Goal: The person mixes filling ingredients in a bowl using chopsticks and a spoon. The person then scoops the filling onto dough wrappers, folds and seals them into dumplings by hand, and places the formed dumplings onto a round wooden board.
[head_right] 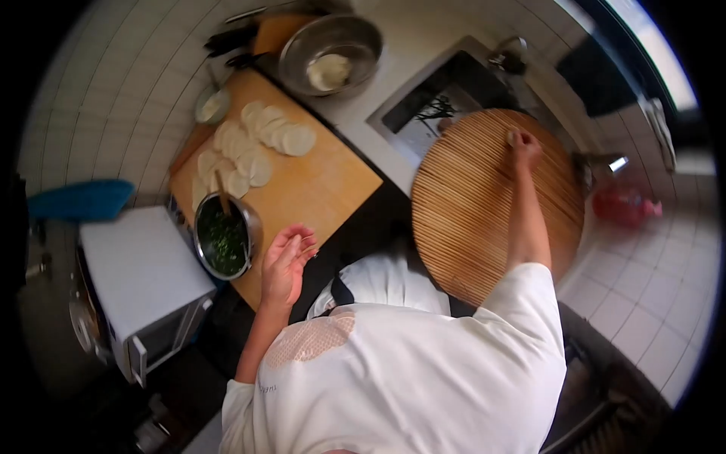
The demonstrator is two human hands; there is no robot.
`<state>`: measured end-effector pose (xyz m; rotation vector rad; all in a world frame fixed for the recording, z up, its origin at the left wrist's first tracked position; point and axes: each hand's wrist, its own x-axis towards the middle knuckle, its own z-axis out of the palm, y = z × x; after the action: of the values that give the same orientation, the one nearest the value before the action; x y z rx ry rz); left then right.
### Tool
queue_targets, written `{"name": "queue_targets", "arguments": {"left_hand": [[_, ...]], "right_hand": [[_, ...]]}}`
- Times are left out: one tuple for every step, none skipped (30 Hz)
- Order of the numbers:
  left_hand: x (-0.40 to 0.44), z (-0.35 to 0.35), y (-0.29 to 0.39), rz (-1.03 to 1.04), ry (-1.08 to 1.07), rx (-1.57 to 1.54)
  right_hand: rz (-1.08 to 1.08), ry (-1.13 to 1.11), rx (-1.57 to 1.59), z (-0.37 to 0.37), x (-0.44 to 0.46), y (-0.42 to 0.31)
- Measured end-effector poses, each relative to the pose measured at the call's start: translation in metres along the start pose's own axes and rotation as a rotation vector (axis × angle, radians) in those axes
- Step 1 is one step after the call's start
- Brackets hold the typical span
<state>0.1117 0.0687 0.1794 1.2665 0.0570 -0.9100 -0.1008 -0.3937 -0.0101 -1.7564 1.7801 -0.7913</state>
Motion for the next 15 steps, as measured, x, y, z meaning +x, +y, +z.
{"name": "queue_targets", "arguments": {"left_hand": [[0.0, -0.002, 0.001, -0.001, -0.01, 0.002], [-0.002, -0.005, 0.002, -0.006, -0.023, 0.004], [-0.004, -0.007, 0.003, 0.005, -0.022, -0.01], [-0.004, -0.01, 0.004, 0.021, -0.007, -0.023], [-0.004, -0.013, 0.004, 0.026, -0.019, -0.03], [-0.006, -0.015, 0.004, 0.024, -0.031, -0.034], [-0.007, -0.016, 0.004, 0.018, -0.026, -0.041], [-0.009, -0.017, 0.005, 0.02, -0.019, -0.046], [-0.01, -0.017, 0.006, 0.012, -0.034, -0.043], [-0.01, -0.017, 0.007, 0.006, -0.051, -0.042], [-0.012, -0.017, 0.008, 0.014, -0.058, -0.047], [-0.013, -0.018, 0.01, 0.022, -0.053, -0.052], [-0.016, -0.019, 0.012, 0.031, -0.063, -0.063], [-0.019, -0.021, 0.013, 0.041, -0.072, -0.074], [-0.022, -0.023, 0.013, 0.055, -0.067, -0.086]], "right_hand": [[-0.023, 0.049, 0.024, -0.001, -0.001, -0.003], [-0.043, 0.102, 0.048, 0.0, -0.006, -0.009], [-0.061, 0.082, 0.056, 0.002, -0.014, -0.02], [-0.216, 0.159, 0.072, 0.005, -0.022, -0.035], [-0.368, 0.237, 0.088, 0.011, -0.028, -0.052], [-0.436, 0.034, 0.252, 0.021, -0.049, -0.083], [-0.495, -0.17, 0.412, 0.033, -0.081, -0.122], [-0.38, -0.499, 0.579, 0.043, -0.115, -0.162], [-0.643, -0.574, 0.432, 0.054, -0.143, -0.198], [-0.734, -0.689, 0.384, 0.083, -0.164, -0.213], [-0.838, -0.795, 0.45, 0.1, -0.186, -0.24], [-1.077, -0.806, 0.385, 0.115, -0.2, -0.263], [-1.159, -0.811, 0.381, 0.132, -0.215, -0.277], [-1.169, -0.814, 0.383, 0.147, -0.221, -0.284], [-1.248, -0.789, 0.3, 0.164, -0.227, -0.289]]}}
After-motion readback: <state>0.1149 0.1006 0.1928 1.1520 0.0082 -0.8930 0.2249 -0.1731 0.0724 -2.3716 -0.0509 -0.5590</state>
